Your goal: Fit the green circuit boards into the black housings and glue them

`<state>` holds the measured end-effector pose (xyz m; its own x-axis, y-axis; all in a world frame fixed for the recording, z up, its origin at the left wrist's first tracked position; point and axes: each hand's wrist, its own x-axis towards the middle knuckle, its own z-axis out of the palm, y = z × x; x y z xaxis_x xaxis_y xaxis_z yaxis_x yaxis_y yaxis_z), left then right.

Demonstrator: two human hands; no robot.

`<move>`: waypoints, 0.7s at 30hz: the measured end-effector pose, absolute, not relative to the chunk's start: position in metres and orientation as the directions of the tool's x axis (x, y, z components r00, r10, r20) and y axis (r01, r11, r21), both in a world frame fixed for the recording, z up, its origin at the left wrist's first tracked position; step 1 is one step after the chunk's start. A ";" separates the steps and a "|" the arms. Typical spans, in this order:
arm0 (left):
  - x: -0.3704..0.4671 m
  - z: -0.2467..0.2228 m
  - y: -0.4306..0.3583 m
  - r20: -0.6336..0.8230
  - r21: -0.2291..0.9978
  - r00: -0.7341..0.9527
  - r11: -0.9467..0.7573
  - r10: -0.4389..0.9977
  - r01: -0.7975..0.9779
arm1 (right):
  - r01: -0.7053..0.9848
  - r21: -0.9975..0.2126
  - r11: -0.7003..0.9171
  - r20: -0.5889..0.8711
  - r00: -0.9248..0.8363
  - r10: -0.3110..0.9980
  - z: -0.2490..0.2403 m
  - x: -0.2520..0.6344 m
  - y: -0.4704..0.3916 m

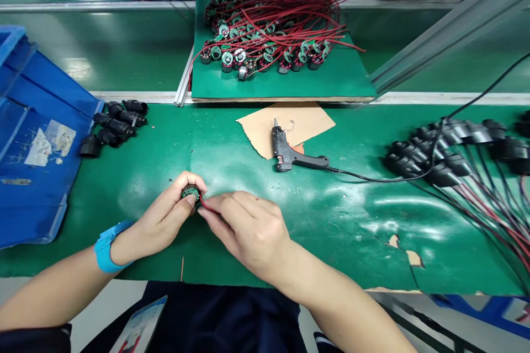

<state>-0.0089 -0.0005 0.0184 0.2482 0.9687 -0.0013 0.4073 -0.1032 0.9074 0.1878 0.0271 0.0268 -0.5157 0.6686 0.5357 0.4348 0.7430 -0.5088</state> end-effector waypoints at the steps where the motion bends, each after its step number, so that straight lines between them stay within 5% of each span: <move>1: -0.008 0.019 -0.001 -0.002 0.912 0.244 -0.099 0.970 0.399 | 0.421 -0.510 0.750 0.545 -0.516 0.661 0.027 0.187 0.026; 9: -0.009 0.013 -0.006 -0.231 0.971 0.234 0.210 0.944 0.111 | 0.530 -0.360 0.768 0.530 -0.561 0.636 0.036 0.196 0.024; 17: -0.004 0.020 0.001 -0.345 0.840 0.467 0.490 0.814 -0.234 | 0.631 -0.220 0.744 0.483 -0.592 0.645 0.043 0.204 0.027; 21: -0.007 0.018 -0.003 -0.355 0.813 0.499 0.525 0.791 -0.254 | 0.661 -0.191 0.725 0.423 -0.611 0.669 0.044 0.207 0.029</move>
